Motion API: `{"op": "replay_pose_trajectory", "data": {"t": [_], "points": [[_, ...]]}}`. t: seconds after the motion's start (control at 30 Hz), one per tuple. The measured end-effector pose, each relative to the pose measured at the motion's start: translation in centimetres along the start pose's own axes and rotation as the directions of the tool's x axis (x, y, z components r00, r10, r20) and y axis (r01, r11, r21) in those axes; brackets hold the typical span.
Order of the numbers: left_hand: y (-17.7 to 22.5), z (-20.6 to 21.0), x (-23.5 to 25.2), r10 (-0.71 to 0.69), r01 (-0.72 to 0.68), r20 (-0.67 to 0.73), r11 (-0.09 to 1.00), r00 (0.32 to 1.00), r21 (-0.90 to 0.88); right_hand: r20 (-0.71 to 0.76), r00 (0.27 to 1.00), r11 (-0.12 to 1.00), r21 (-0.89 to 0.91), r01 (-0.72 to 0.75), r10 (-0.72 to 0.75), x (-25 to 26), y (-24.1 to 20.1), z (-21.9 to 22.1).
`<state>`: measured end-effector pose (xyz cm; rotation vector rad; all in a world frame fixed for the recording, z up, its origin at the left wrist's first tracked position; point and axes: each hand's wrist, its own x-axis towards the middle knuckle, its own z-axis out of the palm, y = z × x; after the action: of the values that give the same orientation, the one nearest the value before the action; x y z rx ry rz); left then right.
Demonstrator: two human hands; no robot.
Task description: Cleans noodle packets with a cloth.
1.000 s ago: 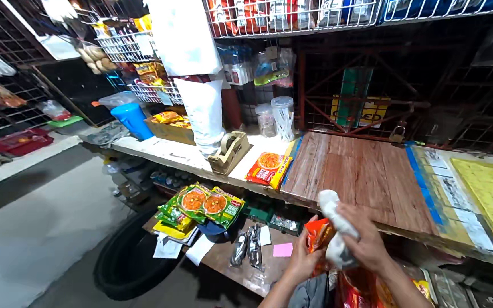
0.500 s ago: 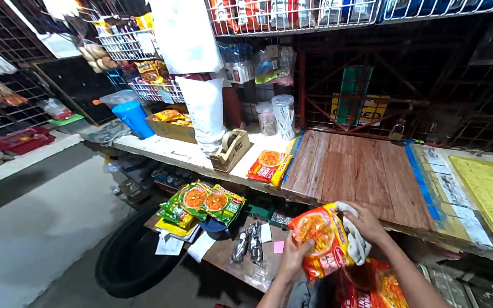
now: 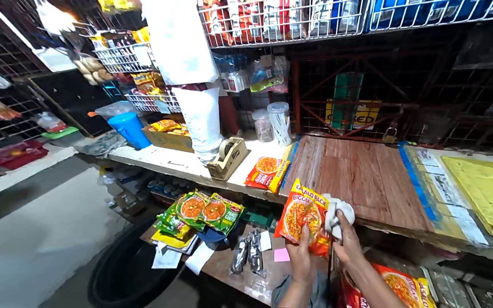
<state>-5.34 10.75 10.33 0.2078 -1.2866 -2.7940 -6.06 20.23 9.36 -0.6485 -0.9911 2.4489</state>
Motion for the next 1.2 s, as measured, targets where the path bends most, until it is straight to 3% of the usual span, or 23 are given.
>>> {"op": "replay_pose_trajectory", "data": {"t": [0.1,0.17,0.2,0.27,0.33,0.37,0.4,0.43,0.5,0.53,0.6,0.67,0.73,0.77,0.83,0.9,0.97,1.03,1.1,1.2], "points": [[-0.1,-0.4,0.2,-0.103,0.103,0.023,0.994,0.994,0.026,-0.001,0.994,0.994,-0.019,0.112,-0.112,0.2,-0.8,-0.4],[-0.5,-0.8,0.7,-0.198,0.199,-0.024,0.977,0.980,0.073,0.046,0.956,0.948,-0.124,0.293,-0.290,-0.4,-1.1,-0.8],[-0.6,-1.1,1.2,-0.285,0.287,-0.047,0.956,0.957,0.065,0.115,0.906,0.886,-0.195,0.422,-0.406,-0.8,-1.1,-1.1],[-0.7,-1.5,1.6,-0.460,0.460,-0.093,0.887,0.883,-0.023,0.392,0.732,0.686,-0.278,0.672,-0.558,-2.1,-0.9,-2.5],[0.0,-2.2,0.6,-0.522,0.518,-0.038,0.852,0.852,-0.083,0.676,0.535,0.525,-0.249,0.813,-0.507,-3.2,-0.5,-3.8],[0.8,-3.8,-0.8,-0.466,0.467,0.082,0.884,0.881,0.008,0.757,0.494,0.530,-0.233,0.815,-0.428,-4.0,-0.6,-4.2],[1.6,-6.7,-2.3,-0.368,0.330,0.290,0.928,0.883,0.172,0.782,0.524,0.602,-0.248,0.759,-0.338,-5.1,-0.8,-4.3],[2.5,-8.3,-3.0,-0.308,0.190,0.402,0.932,0.862,0.308,0.740,0.617,0.708,-0.284,0.647,-0.267,-6.1,-1.1,-4.2],[2.7,-8.8,-2.8,-0.293,0.156,0.395,0.926,0.871,0.343,0.585,0.793,0.825,-0.356,0.439,-0.170,-6.4,-2.2,-3.8],[2.5,-8.9,-2.5,-0.333,0.225,0.351,0.923,0.875,0.314,0.594,0.793,0.815,-0.387,0.431,-0.138,-5.4,-3.0,-3.9],[2.0,-9.9,-2.4,-0.433,0.325,0.301,0.879,0.850,0.347,0.786,0.619,0.661,-0.456,0.596,-0.016,-2.6,-4.6,-4.2],[1.8,-12.1,-2.5,-0.448,0.130,0.439,0.800,0.779,0.586,0.830,0.539,0.373,-0.551,0.747,0.145,-2.0,-4.1,-3.6],[2.6,-12.3,-3.5,-0.445,0.043,0.468,0.757,0.764,0.651,0.871,0.482,0.138,-0.491,0.861,0.093,-3.1,-1.0,-3.4],[4.2,-11.2,-4.7,-0.457,0.085,0.414,0.745,0.787,0.662,0.919,0.394,0.033,-0.394,0.918,0.005,-3.8,0.8,-3.6],[6.0,-10.4,-6.1,-0.429,0.114,0.343,0.745,0.836,0.657,0.981,0.192,-0.018,-0.192,0.981,-0.029,-4.7,2.7,-4.0],[5.1,-12.6,-6.0,-0.435,0.036,0.392,0.705,0.811,0.709,0.994,0.103,0.017,-0.103,0.995,0.025,-4.9,3.1,-4.3],[3.1,-15.6,-5.3,-0.526,0.041,0.398,0.640,0.752,0.767,0.990,0.137,0.020,-0.138,0.990,0.026,-4.2,2.8,-4.3],[1.8,-17.1,-5.1,-0.607,0.296,0.316,0.696,0.729,0.654,0.972,0.237,-0.006,-0.237,0.972,-0.013,-3.0,1.9,-4.4],[3.0,-15.8,-5.4,-0.655,0.364,0.276,0.665,0.703,0.652,0.930,0.367,0.005,-0.367,0.930,-0.002,-1.8,0.7,-4.9],[3.7,-15.7,-6.1,-0.687,0.375,0.207,0.595,0.697,0.711,0.786,0.600,0.060,-0.613,0.788,0.147,0.4,-1.7,-6.4]]}}
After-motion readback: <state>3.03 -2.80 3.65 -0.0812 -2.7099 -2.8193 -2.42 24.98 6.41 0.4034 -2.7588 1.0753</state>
